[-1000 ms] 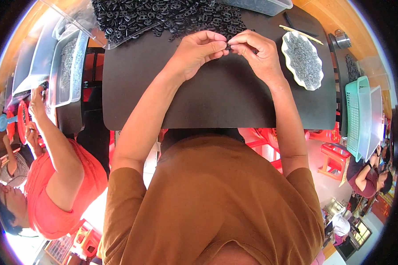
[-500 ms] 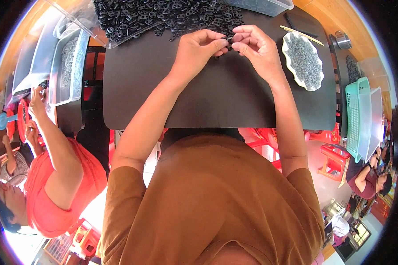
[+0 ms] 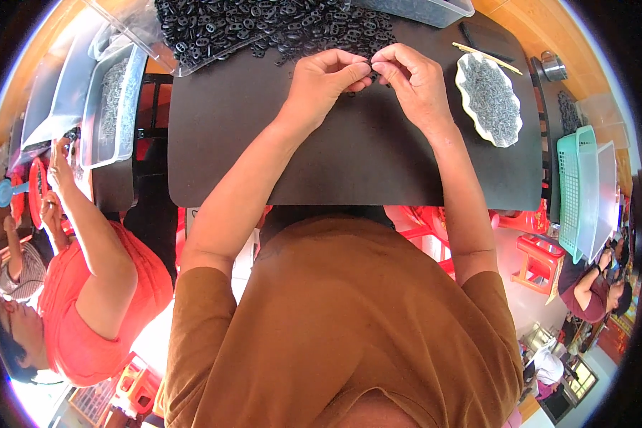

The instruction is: The person assembles plastic cord locks by hand, repeatedly picking up plastic components and small metal parts from the table and fitting them together.

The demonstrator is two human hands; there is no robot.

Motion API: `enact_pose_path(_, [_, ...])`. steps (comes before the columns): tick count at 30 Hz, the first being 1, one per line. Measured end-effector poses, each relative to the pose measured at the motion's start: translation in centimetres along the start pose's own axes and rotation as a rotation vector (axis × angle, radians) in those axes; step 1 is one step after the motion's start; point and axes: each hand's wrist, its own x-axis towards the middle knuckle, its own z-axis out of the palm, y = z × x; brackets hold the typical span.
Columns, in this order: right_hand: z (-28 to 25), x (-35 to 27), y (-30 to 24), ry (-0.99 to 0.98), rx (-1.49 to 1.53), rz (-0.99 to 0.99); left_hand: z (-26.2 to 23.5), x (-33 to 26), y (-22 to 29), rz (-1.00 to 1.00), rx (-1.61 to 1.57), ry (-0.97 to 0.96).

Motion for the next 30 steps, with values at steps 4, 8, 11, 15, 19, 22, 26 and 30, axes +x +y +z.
enact_pose_path(4, [0.2, -0.1, 0.1, -0.016, 0.026, 0.121, 0.0, 0.2, 0.0, 0.012, 0.008, 0.003])
enact_pose_path(8, [0.3, 0.9, -0.2, -0.006, 0.184, 0.165, 0.0, 0.7, 0.7, 0.029, -0.058, 0.027])
enact_pose_path(11, [0.5, 1.6, -0.6, -0.019, 0.419, 0.207, -0.1, 0.9, 2.0, 0.099, -0.044, 0.041])
enact_pose_path(15, [0.0, 0.9, 1.3, -0.010, 0.486, 0.155, -0.4, 0.1, 3.1, 0.063, 0.044, -0.014])
enact_pose_path(19, [-1.9, -0.4, 2.5, 0.044, 0.425, 0.278, -5.1, -1.6, 3.8, 0.440, 0.925, 0.215])
enact_pose_path(22, [-2.6, -1.1, 3.6, 0.069, 0.419, 0.332, -5.9, -1.7, 3.7, 0.472, 1.038, 0.233])
enact_pose_path(26, [-2.3, -1.2, 4.1, 0.145, 0.400, 0.288, -4.3, 1.1, 3.8, 0.712, 1.215, 0.049])
enact_pose_path(30, [-2.4, -1.5, 4.6, 0.166, 0.338, 0.283, -2.6, 3.8, 3.0, 0.711, 1.435, -0.038])
